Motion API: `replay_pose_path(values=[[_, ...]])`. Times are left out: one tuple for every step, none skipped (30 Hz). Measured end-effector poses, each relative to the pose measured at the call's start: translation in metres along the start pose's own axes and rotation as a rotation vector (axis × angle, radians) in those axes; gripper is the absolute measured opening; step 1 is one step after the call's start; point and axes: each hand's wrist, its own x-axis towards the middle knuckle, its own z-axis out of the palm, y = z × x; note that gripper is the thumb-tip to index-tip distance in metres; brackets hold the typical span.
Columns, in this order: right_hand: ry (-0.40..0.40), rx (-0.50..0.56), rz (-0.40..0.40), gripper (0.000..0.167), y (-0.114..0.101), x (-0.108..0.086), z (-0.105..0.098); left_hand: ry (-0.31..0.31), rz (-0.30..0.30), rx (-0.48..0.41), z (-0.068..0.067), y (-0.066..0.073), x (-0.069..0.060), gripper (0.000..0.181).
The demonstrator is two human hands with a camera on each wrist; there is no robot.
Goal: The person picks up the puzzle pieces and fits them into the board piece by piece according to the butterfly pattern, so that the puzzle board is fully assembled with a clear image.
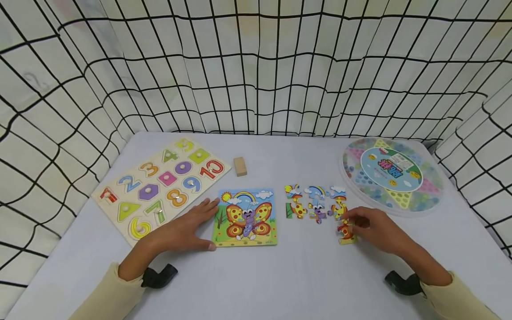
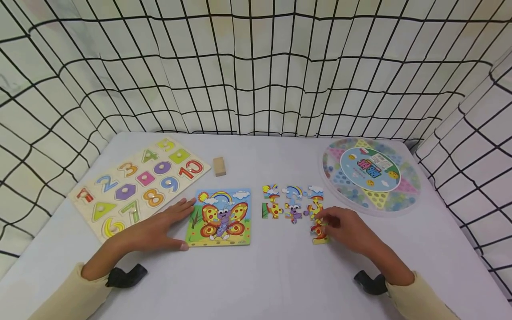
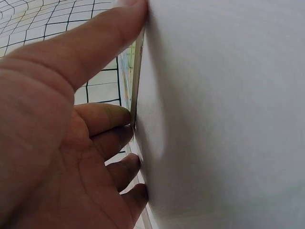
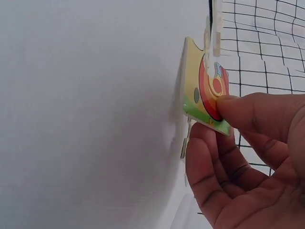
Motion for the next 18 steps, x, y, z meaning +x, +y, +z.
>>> replay_pose_path(values=[[-0.006,0.021,0.002,0.024,0.000,0.000,0.000,-0.003,0.000,0.001,0.000,0.000,0.000,0.100],[-0.011,0.041,-0.002,0.023,0.000,0.000,0.000,-0.003,0.003,0.005,0.001,0.000,-0.001,0.100],[-0.013,0.058,-0.011,0.023,0.000,0.000,0.001,-0.002,0.001,0.008,0.001,0.000,-0.001,0.100],[-0.016,0.080,-0.020,0.022,0.000,0.001,0.002,0.001,0.003,0.011,0.000,0.000,-0.001,0.099],[-0.017,0.099,-0.029,0.021,0.001,0.002,0.002,0.003,0.003,0.014,0.000,0.001,-0.001,0.099],[-0.018,0.123,-0.037,0.020,0.001,0.003,0.003,0.005,0.006,0.018,0.000,0.000,-0.001,0.099],[-0.024,0.145,-0.047,0.019,0.001,0.004,0.004,0.006,0.006,0.019,0.000,0.001,-0.001,0.099],[-0.028,0.166,-0.051,0.019,0.001,0.006,0.006,0.006,0.009,0.019,-0.001,0.000,-0.001,0.099],[-0.036,0.187,-0.054,0.018,0.000,0.007,0.007,0.004,0.009,0.016,-0.001,0.001,-0.001,0.099],[-0.043,0.205,-0.054,0.018,0.000,0.008,0.008,0.003,0.014,0.014,-0.001,0.001,-0.001,0.099],[-0.050,0.217,-0.055,0.018,0.000,0.010,0.009,0.002,0.016,0.011,-0.001,0.001,-0.001,0.099],[-0.059,0.234,-0.056,0.019,-0.001,0.011,0.010,0.001,0.019,0.011,-0.001,0.000,0.000,0.099],[-0.068,0.245,-0.058,0.019,-0.002,0.012,0.011,0.000,0.019,0.010,0.000,0.000,0.000,0.099],[-0.073,0.254,-0.059,0.019,-0.003,0.013,0.012,0.002,0.022,0.011,0.000,0.000,0.000,0.099],[-0.081,0.262,-0.064,0.020,-0.005,0.014,0.013,0.002,0.022,0.013,0.000,0.000,0.001,0.098],[-0.085,0.266,-0.069,0.020,-0.006,0.016,0.014,0.003,0.025,0.015,0.000,0.000,0.001,0.099],[-0.088,0.271,-0.075,0.021,-0.008,0.017,0.015,0.003,0.024,0.016,0.001,0.000,0.001,0.099],[-0.090,0.272,-0.078,0.021,-0.009,0.018,0.016,0.003,0.024,0.017,0.001,0.000,0.001,0.099]])
